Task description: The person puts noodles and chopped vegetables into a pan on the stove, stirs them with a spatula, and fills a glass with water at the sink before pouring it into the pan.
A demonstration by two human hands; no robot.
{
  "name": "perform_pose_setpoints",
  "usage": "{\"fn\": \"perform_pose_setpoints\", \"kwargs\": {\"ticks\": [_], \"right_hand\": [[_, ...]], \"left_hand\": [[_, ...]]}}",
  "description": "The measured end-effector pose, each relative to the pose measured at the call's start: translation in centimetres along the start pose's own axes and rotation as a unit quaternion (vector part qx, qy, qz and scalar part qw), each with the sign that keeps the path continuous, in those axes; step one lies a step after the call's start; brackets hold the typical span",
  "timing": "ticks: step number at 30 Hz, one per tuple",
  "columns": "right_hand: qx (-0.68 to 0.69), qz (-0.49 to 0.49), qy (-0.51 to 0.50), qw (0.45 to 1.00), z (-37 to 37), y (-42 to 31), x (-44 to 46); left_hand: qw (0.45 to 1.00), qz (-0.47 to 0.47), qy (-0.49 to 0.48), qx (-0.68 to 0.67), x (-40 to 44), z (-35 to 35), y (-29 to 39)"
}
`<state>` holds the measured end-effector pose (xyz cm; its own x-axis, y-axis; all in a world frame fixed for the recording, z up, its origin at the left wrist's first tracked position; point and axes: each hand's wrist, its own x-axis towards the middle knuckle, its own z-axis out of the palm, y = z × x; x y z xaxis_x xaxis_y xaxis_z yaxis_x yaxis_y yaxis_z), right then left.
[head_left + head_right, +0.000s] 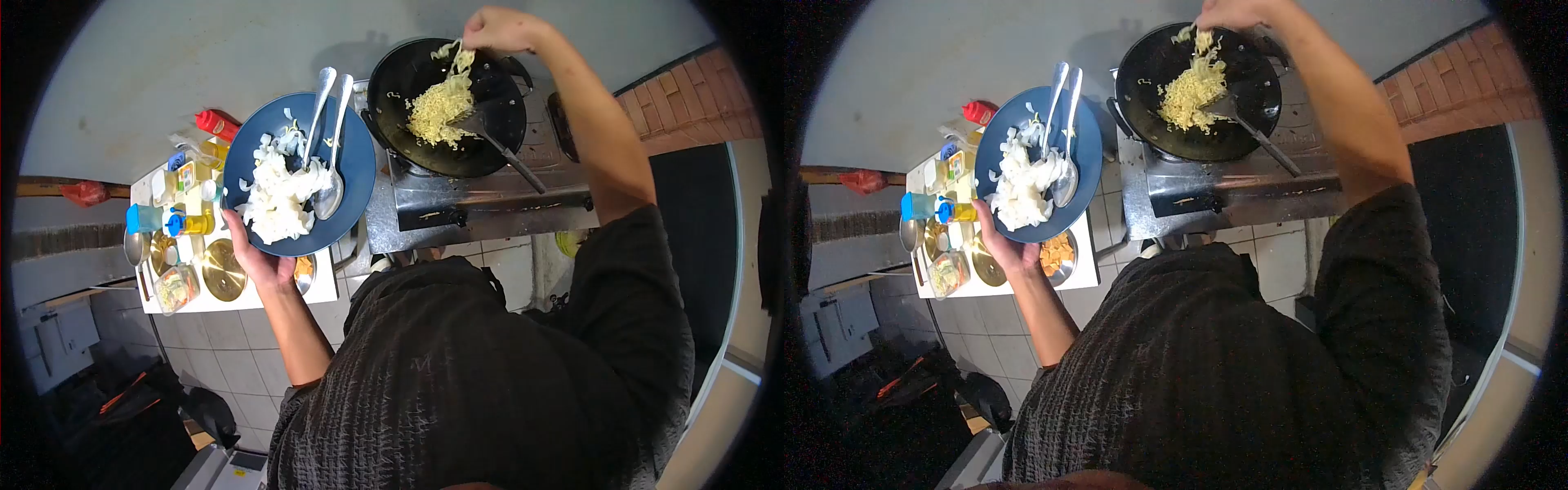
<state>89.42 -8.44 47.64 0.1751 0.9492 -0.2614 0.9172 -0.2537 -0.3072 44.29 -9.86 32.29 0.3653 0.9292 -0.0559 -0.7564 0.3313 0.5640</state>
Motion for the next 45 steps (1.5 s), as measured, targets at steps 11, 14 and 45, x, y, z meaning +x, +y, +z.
{"fn": "perform_pose_setpoints", "kwargs": {"ticks": [11, 14, 45], "right_hand": [[-0.097, 0.026, 0.148, 0.984, -3.0, -1.8, -4.2], [-0.176, 0.028, 0.208, 0.962, 4.0, 2.1, -0.2], [-0.185, 0.007, 0.115, 0.976, 0.1, -4.9, -2.0]], "left_hand": [[1.0, 0.002, -0.028, -0.003, 0.1, 0.3, 0.0], [1.0, 0.0, -0.025, -0.004, 0.1, 0.4, 0.1], [1.0, 0.019, -0.007, -0.002, 0.0, -0.3, -0.2]]}}
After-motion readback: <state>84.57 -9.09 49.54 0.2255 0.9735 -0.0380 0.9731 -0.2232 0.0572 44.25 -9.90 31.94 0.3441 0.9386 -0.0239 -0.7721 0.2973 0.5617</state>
